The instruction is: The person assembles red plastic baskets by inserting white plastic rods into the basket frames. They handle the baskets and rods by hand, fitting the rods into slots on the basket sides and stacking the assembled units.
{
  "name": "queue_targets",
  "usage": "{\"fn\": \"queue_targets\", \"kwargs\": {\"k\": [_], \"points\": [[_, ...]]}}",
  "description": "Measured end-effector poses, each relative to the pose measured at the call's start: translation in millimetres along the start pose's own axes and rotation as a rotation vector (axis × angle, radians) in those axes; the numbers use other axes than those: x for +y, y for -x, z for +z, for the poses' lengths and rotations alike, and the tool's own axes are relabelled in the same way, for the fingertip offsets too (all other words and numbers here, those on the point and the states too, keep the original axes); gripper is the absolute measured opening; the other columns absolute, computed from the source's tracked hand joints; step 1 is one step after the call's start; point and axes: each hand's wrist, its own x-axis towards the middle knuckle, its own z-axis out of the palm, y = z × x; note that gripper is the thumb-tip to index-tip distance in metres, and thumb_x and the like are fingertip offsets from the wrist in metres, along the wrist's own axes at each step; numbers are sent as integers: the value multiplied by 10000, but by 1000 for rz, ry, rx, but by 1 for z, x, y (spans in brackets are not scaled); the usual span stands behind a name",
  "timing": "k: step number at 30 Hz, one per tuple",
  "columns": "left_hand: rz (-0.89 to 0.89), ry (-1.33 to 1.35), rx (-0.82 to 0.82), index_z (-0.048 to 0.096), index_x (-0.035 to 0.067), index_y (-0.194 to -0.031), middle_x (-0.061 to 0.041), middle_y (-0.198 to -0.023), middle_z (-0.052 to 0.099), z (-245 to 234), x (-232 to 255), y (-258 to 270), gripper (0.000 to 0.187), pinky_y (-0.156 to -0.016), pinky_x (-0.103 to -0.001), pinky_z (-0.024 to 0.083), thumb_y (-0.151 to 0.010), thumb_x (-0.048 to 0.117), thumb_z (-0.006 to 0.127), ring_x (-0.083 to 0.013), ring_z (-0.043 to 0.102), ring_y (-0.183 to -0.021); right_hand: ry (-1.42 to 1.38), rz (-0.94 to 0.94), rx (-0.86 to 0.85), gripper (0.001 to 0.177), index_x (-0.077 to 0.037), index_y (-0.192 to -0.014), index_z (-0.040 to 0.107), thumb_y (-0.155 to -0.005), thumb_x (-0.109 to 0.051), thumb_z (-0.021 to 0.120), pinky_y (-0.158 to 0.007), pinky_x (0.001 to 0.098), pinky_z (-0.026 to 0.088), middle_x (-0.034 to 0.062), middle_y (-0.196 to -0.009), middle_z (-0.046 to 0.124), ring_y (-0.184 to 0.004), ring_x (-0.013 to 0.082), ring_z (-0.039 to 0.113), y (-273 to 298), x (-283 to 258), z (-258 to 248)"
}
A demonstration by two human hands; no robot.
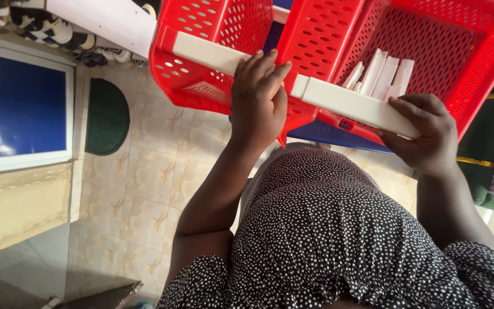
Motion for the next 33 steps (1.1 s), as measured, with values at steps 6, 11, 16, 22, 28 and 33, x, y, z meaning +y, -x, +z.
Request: {"fn": "queue_targets", "kwargs": {"k": [6,11,16,22,28,33], "points": [[-3,10,10,708,73,-1253,-190,-1361,640,1,-1,0,327,-1216,-577,369,-942,26,620,-404,573,-1331,81,-79,33,533,-19,-1299,714,-813,-77,924,-854,335,547,128,-1182,685,-1015,245,671,-5,-5,8],[3,49,14,697,51,-1263,-209,-1365,640,1,-2,-1,341,-1216,-575,378,-945,2,582,-423,574,-1335,97,-106,65,528,-24,-1274,724,-799,-96,943,-833,344,549,134,-1148,684,-990,251,682,-10,-15,11],[1,60,6,689,44,-1261,-226,-1363,639,0,-1,-2,348,-1219,-566,388,-939,-8,569,-428,581,-1326,77,-113,70,472,-20,-1233,721,-829,-117,946,-828,324,574,133,-1132,694,-984,246,706,-17,-21,12],[4,87,23,693,45,-1199,-241,-1342,642,-1,1,-3,327,-1212,-561,389,-904,-19,567,-429,585,-1311,127,-131,90,480,-22,-1212,741,-804,-141,963,-760,340,547,127,-1046,708,-893,238,700,-22,-25,13],[-4,130,54,645,43,-1144,-218,-1309,664,3,0,-1,284,-1225,-556,389,-892,-51,554,-411,597,-1315,79,-126,83,455,-19,-1198,736,-816,-140,951,-743,327,557,137,-1068,705,-880,233,705,-26,-26,12],[-7,153,89,586,27,-1096,-208,-1292,669,7,-2,0,248,-1220,-555,397,-873,-70,537,-408,609,-1298,61,-98,95,463,-8,-1224,723,-819,-115,921,-766,341,579,151,-1059,693,-904,252,703,-24,-31,16]]}}
